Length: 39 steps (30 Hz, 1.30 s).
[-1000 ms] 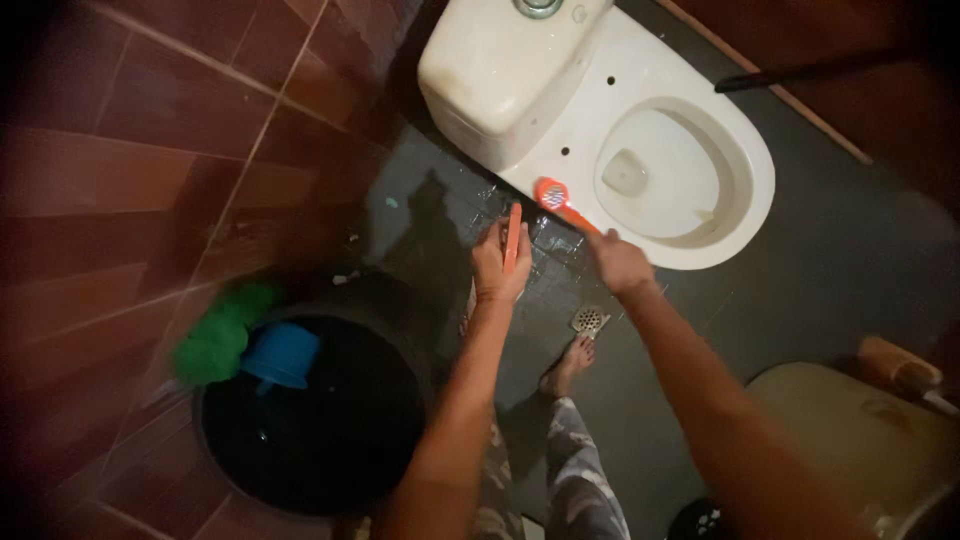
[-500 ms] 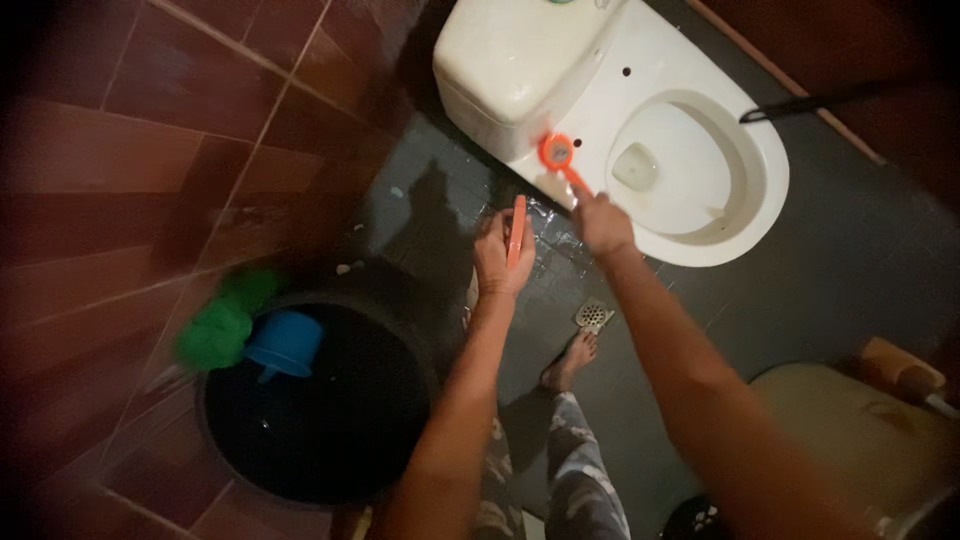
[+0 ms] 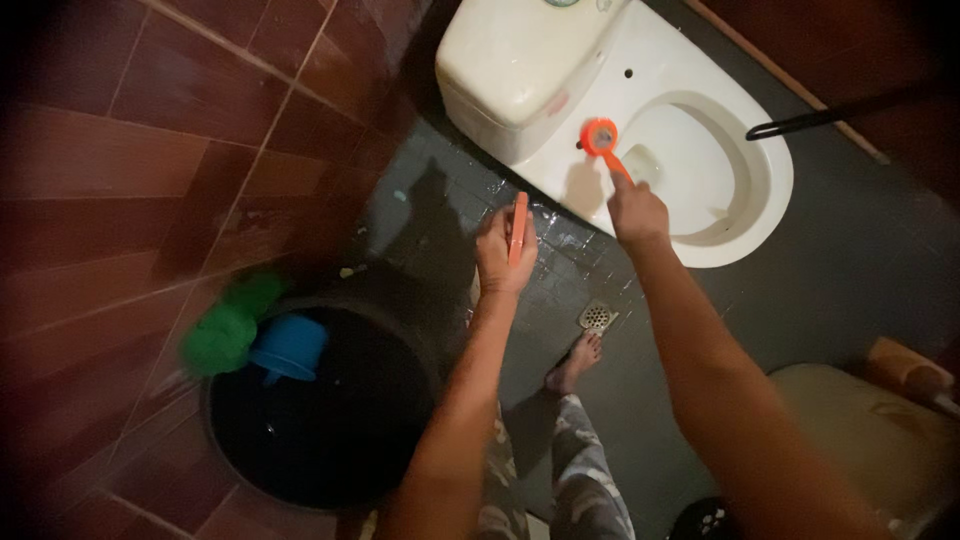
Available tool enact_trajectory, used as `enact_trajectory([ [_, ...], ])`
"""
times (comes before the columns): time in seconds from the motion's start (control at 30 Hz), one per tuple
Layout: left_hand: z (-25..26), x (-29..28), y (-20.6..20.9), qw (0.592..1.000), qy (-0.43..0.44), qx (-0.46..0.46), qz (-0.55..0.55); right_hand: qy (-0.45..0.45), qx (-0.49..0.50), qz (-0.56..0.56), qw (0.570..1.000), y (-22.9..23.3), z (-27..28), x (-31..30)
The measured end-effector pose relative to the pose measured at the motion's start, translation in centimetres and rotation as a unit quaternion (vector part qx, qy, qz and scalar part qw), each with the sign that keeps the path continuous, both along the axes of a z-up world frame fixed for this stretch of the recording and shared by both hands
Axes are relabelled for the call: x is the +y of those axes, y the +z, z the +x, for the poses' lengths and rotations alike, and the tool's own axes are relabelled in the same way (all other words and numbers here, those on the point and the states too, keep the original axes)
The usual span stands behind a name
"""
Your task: The person scrubs the exterior and interior surfaces of a white toilet using an orange toilet brush. They hold a white bottle in the other hand while scrubbing the tank, base, and bowl.
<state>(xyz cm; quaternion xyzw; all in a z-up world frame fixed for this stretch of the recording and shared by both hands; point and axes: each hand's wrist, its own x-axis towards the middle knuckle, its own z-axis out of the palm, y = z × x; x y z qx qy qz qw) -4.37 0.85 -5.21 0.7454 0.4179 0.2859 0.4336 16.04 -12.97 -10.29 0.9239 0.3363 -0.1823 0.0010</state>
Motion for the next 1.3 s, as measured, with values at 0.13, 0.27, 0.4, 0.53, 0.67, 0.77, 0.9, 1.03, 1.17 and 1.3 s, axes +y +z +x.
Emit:
enact_trajectory([
  [0.13,-0.3,0.1,-0.3,0.999,0.014,0.007,-0.035,0.013,0.027,0.030,0.999,-1.3,-1.1,2.7],
  [0.27,0.1,0.5,-0.1,0.998,-0.011,0.048,-0.045,0.008,0.076,0.016,0.997,-0.7,-4.3,1.4],
  [0.4,0.5,0.3,0.0,0.984,-0.051,0.134,-0.106,0.041,0.080,-0.037,0.995,-0.6,-5.0,-1.4],
  [0.53,0.9,-0.1,-0.7,0.994,-0.017,0.094,-0.044,0.028,0.045,-0.015,0.998,-0.2,-1.7,-1.8],
  [0.67,1.0,-0.7,-1.6,0.992,-0.019,0.097,-0.075,0.005,0.033,-0.001,0.999,-0.6,2.2,0.8],
  [0.77,1.2,-0.9,-1.6,0.991,-0.033,0.101,-0.078,-0.012,0.057,-0.024,0.998,-0.5,1.8,1.6],
  [0.9,1.6,-1.2,-0.7,0.996,-0.028,0.070,-0.049,0.025,0.059,-0.011,0.998,0.0,-2.2,0.1],
  [1.03,1.9,-1.3,0.0,0.993,-0.039,0.071,-0.081,0.053,0.110,-0.044,0.991,0.7,-5.2,-4.6],
  [1.17,2.1,-1.2,-0.4,0.995,-0.059,0.062,-0.042,0.116,0.078,-0.054,0.989,1.6,-3.1,-6.6],
  [1.3,2.6,-1.2,-1.1,0.993,-0.052,0.059,-0.087,-0.024,0.104,-0.127,0.986,1.1,1.2,-4.0],
])
